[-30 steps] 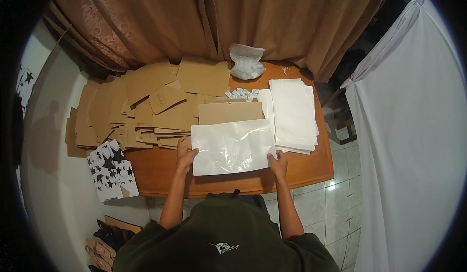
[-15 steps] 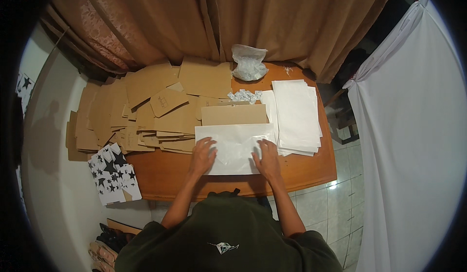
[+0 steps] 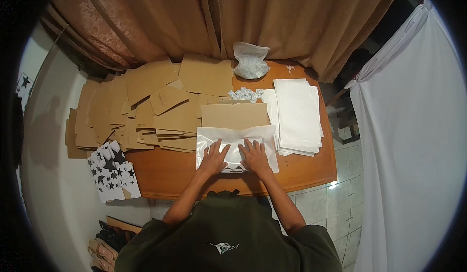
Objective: Assembling and folding cardboard shoe boxes, including placing tissue paper and silica packets inside.
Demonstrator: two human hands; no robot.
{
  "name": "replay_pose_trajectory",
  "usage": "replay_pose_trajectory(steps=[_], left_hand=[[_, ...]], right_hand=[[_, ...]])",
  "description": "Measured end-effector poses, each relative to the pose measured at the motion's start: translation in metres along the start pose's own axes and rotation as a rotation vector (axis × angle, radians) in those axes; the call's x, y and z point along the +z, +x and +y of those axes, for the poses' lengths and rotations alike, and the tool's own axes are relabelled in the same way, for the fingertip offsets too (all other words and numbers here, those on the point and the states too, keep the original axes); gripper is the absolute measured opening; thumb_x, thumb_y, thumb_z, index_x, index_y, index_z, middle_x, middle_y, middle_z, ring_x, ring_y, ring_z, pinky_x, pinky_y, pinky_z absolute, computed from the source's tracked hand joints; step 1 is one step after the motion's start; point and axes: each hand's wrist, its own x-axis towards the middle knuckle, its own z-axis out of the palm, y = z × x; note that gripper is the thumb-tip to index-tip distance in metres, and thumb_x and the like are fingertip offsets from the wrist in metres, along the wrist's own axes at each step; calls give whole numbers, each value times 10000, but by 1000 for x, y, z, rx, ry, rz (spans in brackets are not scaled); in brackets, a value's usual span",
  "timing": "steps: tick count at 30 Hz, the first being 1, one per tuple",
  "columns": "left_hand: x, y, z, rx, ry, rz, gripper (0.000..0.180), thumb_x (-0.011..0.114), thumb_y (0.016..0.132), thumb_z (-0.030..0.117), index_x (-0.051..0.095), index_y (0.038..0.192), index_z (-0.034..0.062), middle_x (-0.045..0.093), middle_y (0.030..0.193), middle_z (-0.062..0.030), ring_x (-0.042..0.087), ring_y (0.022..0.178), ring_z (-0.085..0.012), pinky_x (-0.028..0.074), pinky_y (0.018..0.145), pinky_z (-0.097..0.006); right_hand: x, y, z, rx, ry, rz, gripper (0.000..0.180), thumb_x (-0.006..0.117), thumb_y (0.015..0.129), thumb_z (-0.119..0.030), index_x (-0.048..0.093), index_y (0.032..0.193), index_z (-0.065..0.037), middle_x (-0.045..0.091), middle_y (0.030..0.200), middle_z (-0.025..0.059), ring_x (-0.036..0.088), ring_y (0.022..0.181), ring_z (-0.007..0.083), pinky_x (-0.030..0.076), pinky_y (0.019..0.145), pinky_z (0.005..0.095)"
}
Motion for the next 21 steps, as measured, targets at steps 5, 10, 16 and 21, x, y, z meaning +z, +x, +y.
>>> replay_pose_trajectory(steps=[5, 10, 16, 21], left_hand=[[-1, 5, 5, -3, 28, -28, 848, 845, 774, 237, 417, 1499, 134, 319, 1560, -236, 335, 1434, -395, 347, 1116, -615], [14, 15, 0, -45, -16, -151, 917, 863, 753, 266, 377, 1520, 140, 351, 1484, -240, 379, 1389, -422, 426, 1071, -589], [31, 35, -7, -128, -25, -273, 1052, 910, 672, 195, 323, 1543, 149, 316, 1520, -270, 390, 1381, -459, 493, 1028, -566], [43, 46, -15, -153, -36, -364, 1038, 817, 724, 17, 264, 1586, 183, 263, 1549, -283, 338, 1401, -523, 461, 1091, -557]], right_hand=[[14, 4, 7, 19, -24, -89, 768, 807, 793, -372, 491, 1470, -192, 402, 1541, 136, 427, 1339, 408, 385, 1093, 591], [21, 15, 11, 69, 74, -246, 801, 802, 794, -364, 453, 1498, -206, 383, 1545, 141, 419, 1348, 416, 410, 1063, 628], [46, 29, 19, 63, -1, -383, 851, 777, 812, -283, 367, 1555, -221, 345, 1564, 185, 383, 1399, 448, 459, 1030, 640], [53, 34, 23, 33, 2, -509, 837, 718, 856, -181, 308, 1585, -226, 310, 1564, 263, 382, 1408, 466, 489, 1029, 591]])
